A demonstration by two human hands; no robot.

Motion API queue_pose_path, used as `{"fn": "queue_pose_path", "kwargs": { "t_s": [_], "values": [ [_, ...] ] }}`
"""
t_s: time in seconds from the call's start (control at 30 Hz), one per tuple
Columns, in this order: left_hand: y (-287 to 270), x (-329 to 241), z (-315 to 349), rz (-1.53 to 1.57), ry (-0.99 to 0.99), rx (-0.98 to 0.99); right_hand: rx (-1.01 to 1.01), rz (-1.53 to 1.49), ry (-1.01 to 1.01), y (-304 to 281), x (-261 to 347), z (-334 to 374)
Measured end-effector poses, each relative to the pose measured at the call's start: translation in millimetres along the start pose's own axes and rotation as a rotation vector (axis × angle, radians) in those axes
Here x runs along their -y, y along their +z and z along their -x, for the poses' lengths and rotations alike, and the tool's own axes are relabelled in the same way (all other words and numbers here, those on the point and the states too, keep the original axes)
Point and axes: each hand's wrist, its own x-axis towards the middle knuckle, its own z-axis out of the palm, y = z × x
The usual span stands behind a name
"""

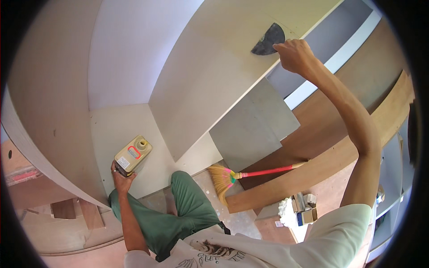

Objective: The person pours liquid adhesive from a metal tin onto a putty knife and then spreads the adhesive onto the interior vertical panels of a wooden cabinet.

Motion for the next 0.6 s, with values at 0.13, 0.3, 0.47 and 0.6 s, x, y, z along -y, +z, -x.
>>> {"fn": "queue_pose_path", "kwargs": {
  "t_s": [0.13,0.3,0.47,0.6],
  "values": [
    [1.1,5.0,1.8,0.008,0.023,0.014,0.022,-0.016,0.023,1.0,-0.2,43.8],
    [2.8,8.8,-1.8,0.11,0.022,0.013,-0.059,-0.011,0.049,-13.5,-1.3,96.1],
    [4.5,-0.1,0.2,0.052,0.035,0.012,-0.121,-0.163,0.16,-61.0,-3.3,149.5],
    [-5.1,9.7,-1.3,0.05,-0.003,-0.024,-0.162,-0.301,0.189,-66.1,14.1,110.4]
  ]
}}
